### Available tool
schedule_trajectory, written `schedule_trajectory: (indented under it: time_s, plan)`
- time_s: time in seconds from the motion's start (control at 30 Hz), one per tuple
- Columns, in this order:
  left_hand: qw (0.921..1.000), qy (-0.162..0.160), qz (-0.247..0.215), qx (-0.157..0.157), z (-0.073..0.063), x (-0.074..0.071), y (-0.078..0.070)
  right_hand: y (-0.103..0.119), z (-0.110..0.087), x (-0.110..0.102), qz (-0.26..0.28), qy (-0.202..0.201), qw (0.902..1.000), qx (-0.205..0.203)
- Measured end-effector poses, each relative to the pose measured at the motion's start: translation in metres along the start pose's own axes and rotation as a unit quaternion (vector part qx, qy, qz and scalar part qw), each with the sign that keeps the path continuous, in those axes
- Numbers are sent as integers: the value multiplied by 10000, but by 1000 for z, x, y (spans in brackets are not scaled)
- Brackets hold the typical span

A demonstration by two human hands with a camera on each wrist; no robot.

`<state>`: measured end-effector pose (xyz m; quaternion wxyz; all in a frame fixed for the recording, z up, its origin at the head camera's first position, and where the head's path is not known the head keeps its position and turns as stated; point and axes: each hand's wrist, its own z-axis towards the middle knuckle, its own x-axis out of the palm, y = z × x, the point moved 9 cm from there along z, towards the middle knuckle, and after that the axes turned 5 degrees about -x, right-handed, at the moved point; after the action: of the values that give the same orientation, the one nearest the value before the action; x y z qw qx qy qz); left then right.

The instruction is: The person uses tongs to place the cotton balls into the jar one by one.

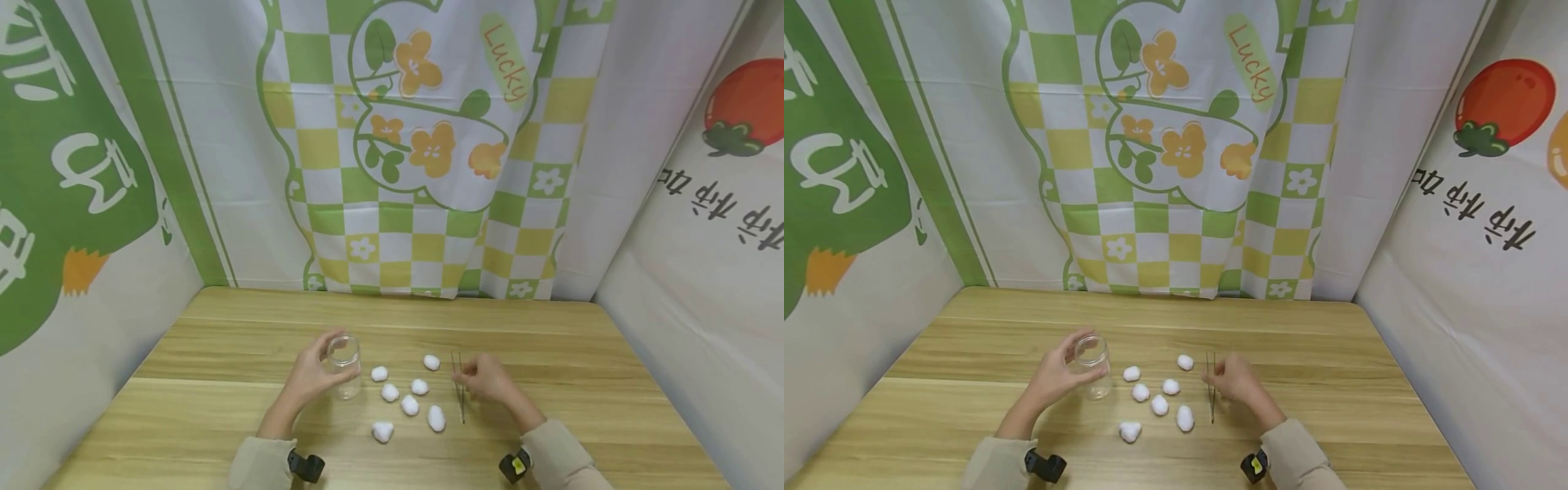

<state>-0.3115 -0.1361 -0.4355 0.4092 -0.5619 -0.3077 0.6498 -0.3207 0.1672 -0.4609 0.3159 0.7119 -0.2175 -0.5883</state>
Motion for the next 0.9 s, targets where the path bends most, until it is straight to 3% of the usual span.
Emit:
schedule_trajectory:
  time_s: [0.2,0.57,0.73,0.9]
  plan:
    - [9998,53,-84,-181,-1,3,10,-12,-2,5,376,122,9989,262]
    - [9986,217,-262,-409,-4,9,25,-34,0,10,594,-208,9915,1141]
    - [9982,275,-363,-400,-5,12,27,-37,1,12,876,-366,9876,1249]
    - [9977,270,-420,-448,-6,15,29,-38,0,13,830,-499,9870,1284]
